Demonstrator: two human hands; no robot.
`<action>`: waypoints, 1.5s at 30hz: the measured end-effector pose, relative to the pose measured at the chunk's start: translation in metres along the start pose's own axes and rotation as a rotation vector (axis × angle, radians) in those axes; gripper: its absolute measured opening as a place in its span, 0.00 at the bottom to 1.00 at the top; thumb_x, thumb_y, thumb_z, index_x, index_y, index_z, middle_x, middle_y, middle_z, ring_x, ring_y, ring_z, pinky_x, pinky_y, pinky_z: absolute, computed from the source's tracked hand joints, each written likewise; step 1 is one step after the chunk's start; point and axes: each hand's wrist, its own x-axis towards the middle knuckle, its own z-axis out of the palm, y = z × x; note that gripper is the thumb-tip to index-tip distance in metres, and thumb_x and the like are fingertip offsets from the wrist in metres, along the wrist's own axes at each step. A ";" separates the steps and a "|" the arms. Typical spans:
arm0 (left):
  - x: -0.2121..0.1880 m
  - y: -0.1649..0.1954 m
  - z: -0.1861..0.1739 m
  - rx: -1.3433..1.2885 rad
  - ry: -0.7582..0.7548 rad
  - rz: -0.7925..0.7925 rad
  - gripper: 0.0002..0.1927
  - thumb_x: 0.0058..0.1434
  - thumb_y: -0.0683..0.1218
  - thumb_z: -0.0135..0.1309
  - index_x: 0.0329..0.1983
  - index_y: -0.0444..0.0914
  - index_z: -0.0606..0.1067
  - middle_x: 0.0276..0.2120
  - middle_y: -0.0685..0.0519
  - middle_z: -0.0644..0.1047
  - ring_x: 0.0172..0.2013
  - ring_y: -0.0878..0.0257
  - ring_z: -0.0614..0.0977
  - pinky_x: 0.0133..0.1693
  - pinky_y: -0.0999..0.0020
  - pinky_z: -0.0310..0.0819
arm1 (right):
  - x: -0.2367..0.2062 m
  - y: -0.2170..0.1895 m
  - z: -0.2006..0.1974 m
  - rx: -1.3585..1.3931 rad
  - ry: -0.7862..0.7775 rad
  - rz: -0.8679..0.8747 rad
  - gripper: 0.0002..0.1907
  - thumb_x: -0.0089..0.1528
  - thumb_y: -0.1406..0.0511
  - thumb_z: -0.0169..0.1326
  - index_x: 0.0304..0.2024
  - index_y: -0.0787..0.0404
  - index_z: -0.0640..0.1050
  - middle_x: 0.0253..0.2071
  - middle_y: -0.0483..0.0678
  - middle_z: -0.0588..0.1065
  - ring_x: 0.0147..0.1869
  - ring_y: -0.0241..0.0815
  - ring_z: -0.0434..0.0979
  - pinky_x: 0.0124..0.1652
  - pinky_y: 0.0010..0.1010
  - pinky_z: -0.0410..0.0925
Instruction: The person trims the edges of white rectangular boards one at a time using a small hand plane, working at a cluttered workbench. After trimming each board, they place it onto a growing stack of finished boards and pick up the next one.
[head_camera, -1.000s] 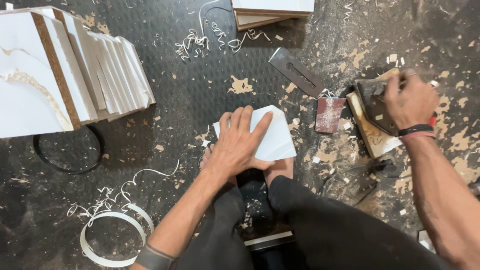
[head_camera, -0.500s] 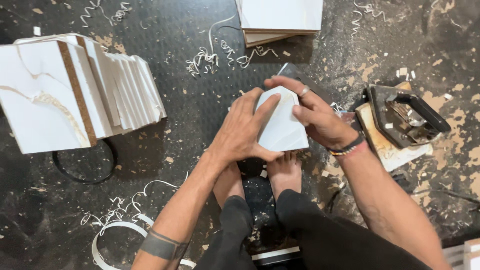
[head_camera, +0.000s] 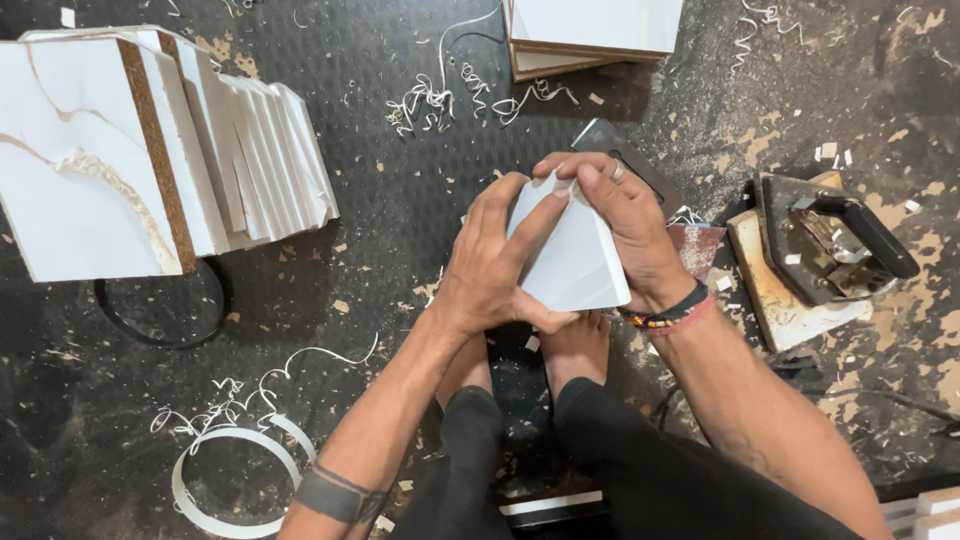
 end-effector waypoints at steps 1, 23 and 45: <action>0.001 0.001 0.000 0.002 0.007 0.004 0.62 0.34 0.63 0.74 0.74 0.48 0.61 0.64 0.38 0.63 0.65 0.37 0.69 0.66 0.41 0.66 | -0.001 -0.002 0.004 -0.002 0.025 -0.007 0.15 0.75 0.60 0.53 0.56 0.67 0.73 0.60 0.51 0.74 0.63 0.42 0.75 0.63 0.37 0.71; 0.011 0.019 -0.009 0.061 0.045 0.126 0.58 0.39 0.66 0.72 0.73 0.48 0.62 0.59 0.38 0.63 0.63 0.40 0.69 0.65 0.39 0.64 | -0.015 -0.015 0.010 0.065 -0.016 -0.041 0.12 0.73 0.61 0.55 0.52 0.63 0.76 0.62 0.54 0.72 0.69 0.48 0.71 0.70 0.42 0.67; 0.008 0.017 -0.012 0.134 -0.033 0.093 0.55 0.39 0.62 0.72 0.73 0.47 0.65 0.59 0.38 0.65 0.61 0.40 0.70 0.62 0.43 0.66 | -0.011 -0.002 -0.004 0.146 -0.012 -0.054 0.14 0.69 0.67 0.57 0.53 0.54 0.67 0.58 0.56 0.74 0.66 0.53 0.73 0.62 0.46 0.71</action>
